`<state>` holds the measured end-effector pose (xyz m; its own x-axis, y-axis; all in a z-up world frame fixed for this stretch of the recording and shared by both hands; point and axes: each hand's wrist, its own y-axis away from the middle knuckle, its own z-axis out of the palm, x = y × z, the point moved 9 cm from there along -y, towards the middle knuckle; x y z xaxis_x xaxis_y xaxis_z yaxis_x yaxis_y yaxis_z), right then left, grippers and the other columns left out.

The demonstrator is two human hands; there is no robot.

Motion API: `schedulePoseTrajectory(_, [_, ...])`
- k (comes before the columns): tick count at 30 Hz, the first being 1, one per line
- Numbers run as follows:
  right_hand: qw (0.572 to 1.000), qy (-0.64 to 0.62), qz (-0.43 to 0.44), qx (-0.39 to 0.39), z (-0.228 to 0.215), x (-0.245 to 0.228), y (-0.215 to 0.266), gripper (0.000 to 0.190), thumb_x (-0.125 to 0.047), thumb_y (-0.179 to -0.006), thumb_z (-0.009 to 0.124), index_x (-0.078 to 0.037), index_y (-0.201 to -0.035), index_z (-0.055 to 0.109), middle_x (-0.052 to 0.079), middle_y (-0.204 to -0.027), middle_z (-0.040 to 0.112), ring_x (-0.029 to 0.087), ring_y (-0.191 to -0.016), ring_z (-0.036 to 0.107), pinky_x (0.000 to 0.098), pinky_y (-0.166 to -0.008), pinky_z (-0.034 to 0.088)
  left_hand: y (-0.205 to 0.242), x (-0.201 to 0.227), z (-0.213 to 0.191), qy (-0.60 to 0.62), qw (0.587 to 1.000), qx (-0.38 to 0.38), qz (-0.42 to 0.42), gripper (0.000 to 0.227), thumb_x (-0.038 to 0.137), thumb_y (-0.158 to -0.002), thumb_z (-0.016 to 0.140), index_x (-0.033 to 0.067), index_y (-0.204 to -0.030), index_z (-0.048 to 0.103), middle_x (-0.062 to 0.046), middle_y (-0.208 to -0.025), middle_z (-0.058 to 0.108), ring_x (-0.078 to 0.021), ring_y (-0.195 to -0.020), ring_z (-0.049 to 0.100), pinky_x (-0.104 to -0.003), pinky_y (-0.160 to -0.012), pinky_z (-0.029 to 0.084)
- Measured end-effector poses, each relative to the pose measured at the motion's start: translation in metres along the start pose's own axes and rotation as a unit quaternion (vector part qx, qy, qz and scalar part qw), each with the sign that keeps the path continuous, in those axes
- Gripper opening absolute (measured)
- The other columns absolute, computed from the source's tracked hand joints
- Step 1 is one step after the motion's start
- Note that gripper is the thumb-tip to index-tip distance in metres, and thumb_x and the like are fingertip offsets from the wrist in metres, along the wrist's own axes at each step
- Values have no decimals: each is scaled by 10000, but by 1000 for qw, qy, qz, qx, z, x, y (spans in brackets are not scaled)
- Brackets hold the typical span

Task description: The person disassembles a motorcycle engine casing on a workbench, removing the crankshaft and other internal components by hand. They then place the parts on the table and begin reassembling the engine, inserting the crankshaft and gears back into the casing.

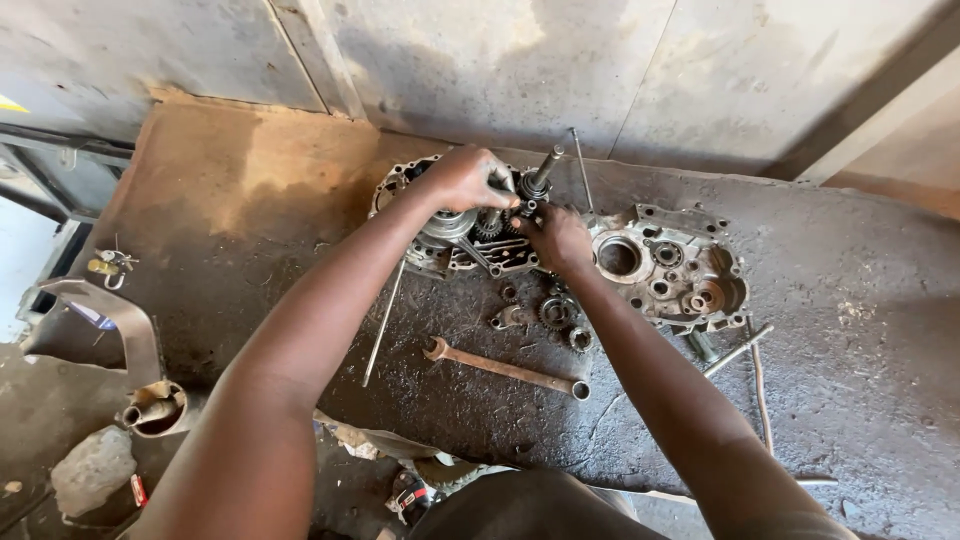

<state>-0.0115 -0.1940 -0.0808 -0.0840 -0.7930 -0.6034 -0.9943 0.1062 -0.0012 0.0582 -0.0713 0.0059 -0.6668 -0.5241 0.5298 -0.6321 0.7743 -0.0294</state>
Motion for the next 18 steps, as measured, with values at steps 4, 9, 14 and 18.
schedulePoseTrajectory(4, [1000,9,7,12,3,4,1,465,-545,-998,591,-120,-1127,729,170,-1019,757,420,-1092,674,527,-1031,483,2,-5,2,5,1000,8,-16,207,481,-799,766,277,-792,799,-19,-799,778,-347,-888,743,-488,-845,572])
schedulePoseTrajectory(9, [999,-7,32,38,3,0,2,504,-566,-938,644,-115,-1156,695,167,-1031,758,430,-1078,683,575,-966,520,-3,-5,1,-4,1000,15,-20,244,496,-814,763,254,-803,798,-46,-821,777,-370,-878,736,-494,-835,569])
schedulePoseTrajectory(14, [993,-73,33,82,12,-3,8,556,-542,-963,651,-61,-1242,628,245,-1088,736,479,-1108,662,611,-992,504,0,-5,0,-11,999,8,-38,247,493,-832,751,251,-820,799,-58,-842,782,-377,-890,735,-510,-846,568])
schedulePoseTrajectory(18, [989,-102,24,103,14,3,8,553,-554,-946,674,-99,-1260,643,222,-1080,740,478,-1114,658,614,-990,506,-3,-2,15,-159,983,-58,-76,414,541,-885,630,170,-906,812,-112,-919,787,-377,-951,734,-512,-903,557])
